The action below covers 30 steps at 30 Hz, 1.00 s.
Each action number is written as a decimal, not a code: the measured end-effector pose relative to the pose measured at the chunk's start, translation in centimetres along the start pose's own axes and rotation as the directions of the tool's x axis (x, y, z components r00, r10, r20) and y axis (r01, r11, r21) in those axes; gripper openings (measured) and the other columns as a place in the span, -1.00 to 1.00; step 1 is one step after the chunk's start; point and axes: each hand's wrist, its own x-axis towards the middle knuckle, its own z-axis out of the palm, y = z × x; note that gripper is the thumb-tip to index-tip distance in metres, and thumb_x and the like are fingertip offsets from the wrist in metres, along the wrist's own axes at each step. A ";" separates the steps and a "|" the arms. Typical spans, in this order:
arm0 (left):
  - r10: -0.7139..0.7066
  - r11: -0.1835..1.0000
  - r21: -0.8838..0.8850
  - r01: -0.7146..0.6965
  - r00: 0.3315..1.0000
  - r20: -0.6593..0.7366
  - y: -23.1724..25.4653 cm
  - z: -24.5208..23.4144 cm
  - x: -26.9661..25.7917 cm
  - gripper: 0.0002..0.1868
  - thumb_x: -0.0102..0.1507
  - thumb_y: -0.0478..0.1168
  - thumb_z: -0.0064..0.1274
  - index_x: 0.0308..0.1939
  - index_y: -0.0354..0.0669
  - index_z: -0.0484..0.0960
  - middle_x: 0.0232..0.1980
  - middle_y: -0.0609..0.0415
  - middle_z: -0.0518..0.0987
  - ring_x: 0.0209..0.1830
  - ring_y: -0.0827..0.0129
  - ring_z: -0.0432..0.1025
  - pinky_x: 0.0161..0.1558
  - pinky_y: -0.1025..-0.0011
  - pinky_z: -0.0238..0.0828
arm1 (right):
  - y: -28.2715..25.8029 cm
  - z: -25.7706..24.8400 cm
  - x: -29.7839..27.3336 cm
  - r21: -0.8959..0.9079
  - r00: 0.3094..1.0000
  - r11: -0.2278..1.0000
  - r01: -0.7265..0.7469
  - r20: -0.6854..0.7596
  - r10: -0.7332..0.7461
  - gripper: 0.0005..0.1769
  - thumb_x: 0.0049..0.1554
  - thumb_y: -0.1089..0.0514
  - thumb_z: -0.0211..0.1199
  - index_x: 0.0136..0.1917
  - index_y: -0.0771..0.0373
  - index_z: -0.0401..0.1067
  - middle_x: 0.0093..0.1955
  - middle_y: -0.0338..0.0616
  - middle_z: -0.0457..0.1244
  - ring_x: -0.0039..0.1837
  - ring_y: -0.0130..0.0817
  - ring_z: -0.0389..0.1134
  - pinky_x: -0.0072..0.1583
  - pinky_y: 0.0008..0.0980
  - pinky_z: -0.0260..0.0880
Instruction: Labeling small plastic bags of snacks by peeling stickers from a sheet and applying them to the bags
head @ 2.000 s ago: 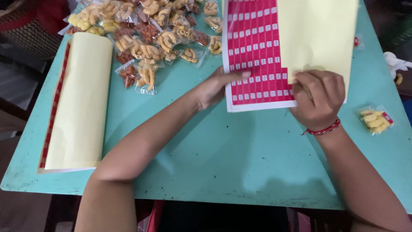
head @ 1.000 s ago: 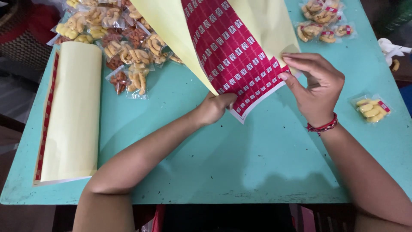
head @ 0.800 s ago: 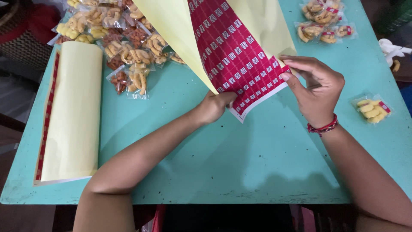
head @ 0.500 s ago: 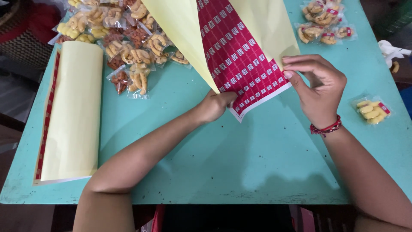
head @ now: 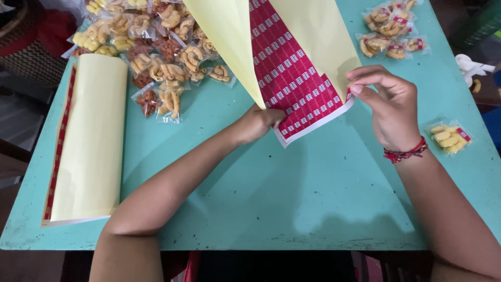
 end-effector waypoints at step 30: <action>-0.497 0.685 0.598 0.417 0.867 -0.034 4.2 -4.5 2.0 -0.54 0.20 0.09 0.03 0.10 0.02 0.41 -0.11 0.14 0.67 -0.24 0.17 0.58 -0.37 0.16 0.37 | 4.0 2.2 -1.6 0.177 0.981 0.966 -0.191 -0.010 0.196 -0.84 0.19 0.31 0.34 0.07 0.28 0.51 -0.06 -0.15 0.39 -0.12 -0.49 0.36 -0.02 -0.58 0.43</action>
